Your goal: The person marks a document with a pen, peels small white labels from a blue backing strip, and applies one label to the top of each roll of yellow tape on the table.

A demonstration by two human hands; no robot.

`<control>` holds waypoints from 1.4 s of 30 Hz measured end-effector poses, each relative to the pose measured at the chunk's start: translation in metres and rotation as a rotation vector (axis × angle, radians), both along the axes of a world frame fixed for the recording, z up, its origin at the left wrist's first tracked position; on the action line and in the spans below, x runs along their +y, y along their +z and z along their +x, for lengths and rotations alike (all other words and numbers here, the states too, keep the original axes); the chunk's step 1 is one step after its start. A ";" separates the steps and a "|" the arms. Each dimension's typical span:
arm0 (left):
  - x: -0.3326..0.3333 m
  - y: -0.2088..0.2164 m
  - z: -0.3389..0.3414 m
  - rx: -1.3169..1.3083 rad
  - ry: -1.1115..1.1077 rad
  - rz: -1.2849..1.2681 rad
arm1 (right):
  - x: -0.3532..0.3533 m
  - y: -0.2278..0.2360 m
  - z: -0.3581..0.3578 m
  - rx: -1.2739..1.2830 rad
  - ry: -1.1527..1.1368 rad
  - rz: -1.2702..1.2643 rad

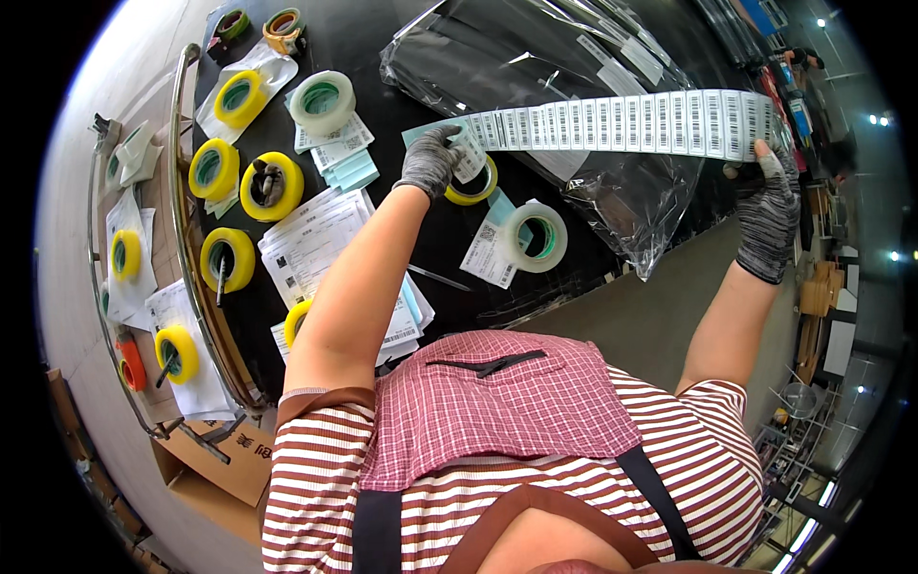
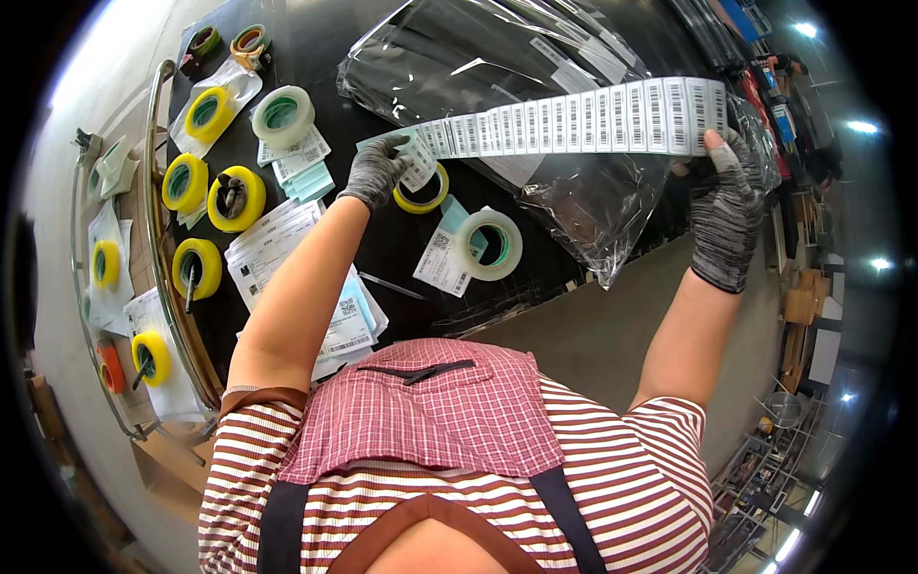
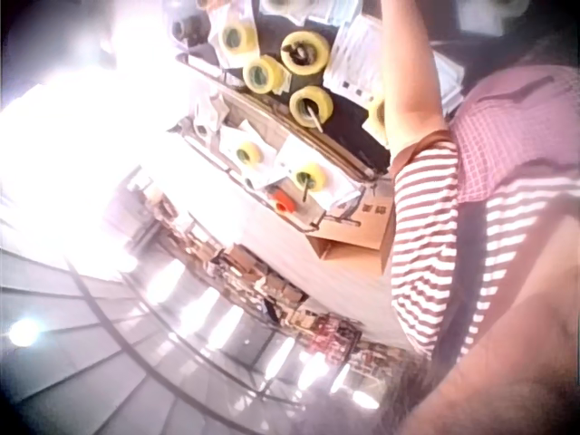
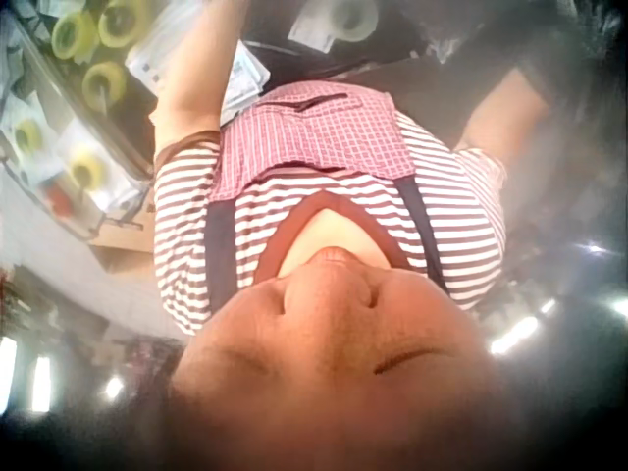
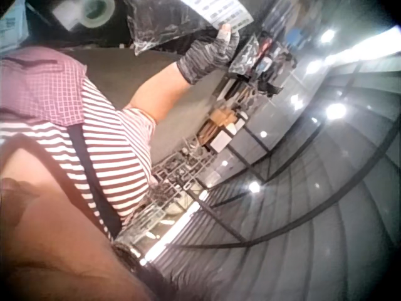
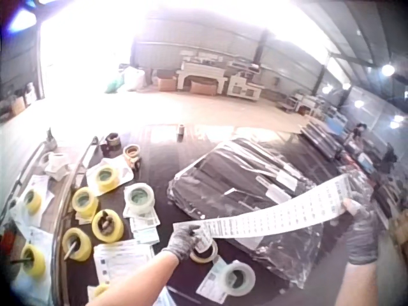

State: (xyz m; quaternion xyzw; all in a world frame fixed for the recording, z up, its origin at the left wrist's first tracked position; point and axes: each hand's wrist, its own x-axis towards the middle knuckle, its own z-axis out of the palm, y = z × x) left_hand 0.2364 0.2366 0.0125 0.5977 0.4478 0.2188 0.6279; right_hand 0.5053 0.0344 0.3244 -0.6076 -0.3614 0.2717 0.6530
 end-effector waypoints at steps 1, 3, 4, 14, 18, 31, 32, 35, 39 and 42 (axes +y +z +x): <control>-0.005 0.015 0.003 -0.059 0.005 0.002 | -0.006 -0.009 0.015 -0.045 -0.072 -0.061; -0.013 0.052 -0.007 -0.168 0.024 0.011 | -0.013 -0.029 0.040 -0.124 -0.206 -0.178; -0.014 0.070 -0.015 -0.289 0.040 -0.088 | -0.016 -0.037 0.051 -0.211 -0.222 -0.315; -0.046 0.249 -0.063 -0.852 -0.246 -0.251 | 0.060 -0.112 -0.101 -0.469 0.632 0.168; -0.060 0.274 -0.082 -0.757 -0.046 -0.063 | 0.083 -0.105 -0.140 -0.049 0.633 -0.086; -0.082 0.194 -0.184 -0.466 0.472 -0.175 | 0.058 -0.098 -0.186 0.146 1.094 -0.583; -0.087 0.187 -0.189 -0.471 0.503 -0.208 | 0.056 -0.099 -0.189 0.116 1.103 -0.600; -0.101 0.168 -0.195 -0.470 0.599 -0.300 | 0.047 -0.108 -0.192 0.055 1.104 -0.653; -0.116 0.145 -0.204 -0.485 0.605 -0.342 | 0.039 -0.113 -0.200 0.005 1.087 -0.718; -0.123 0.133 -0.209 -0.498 0.599 -0.392 | 0.034 -0.113 -0.206 0.011 1.038 -0.764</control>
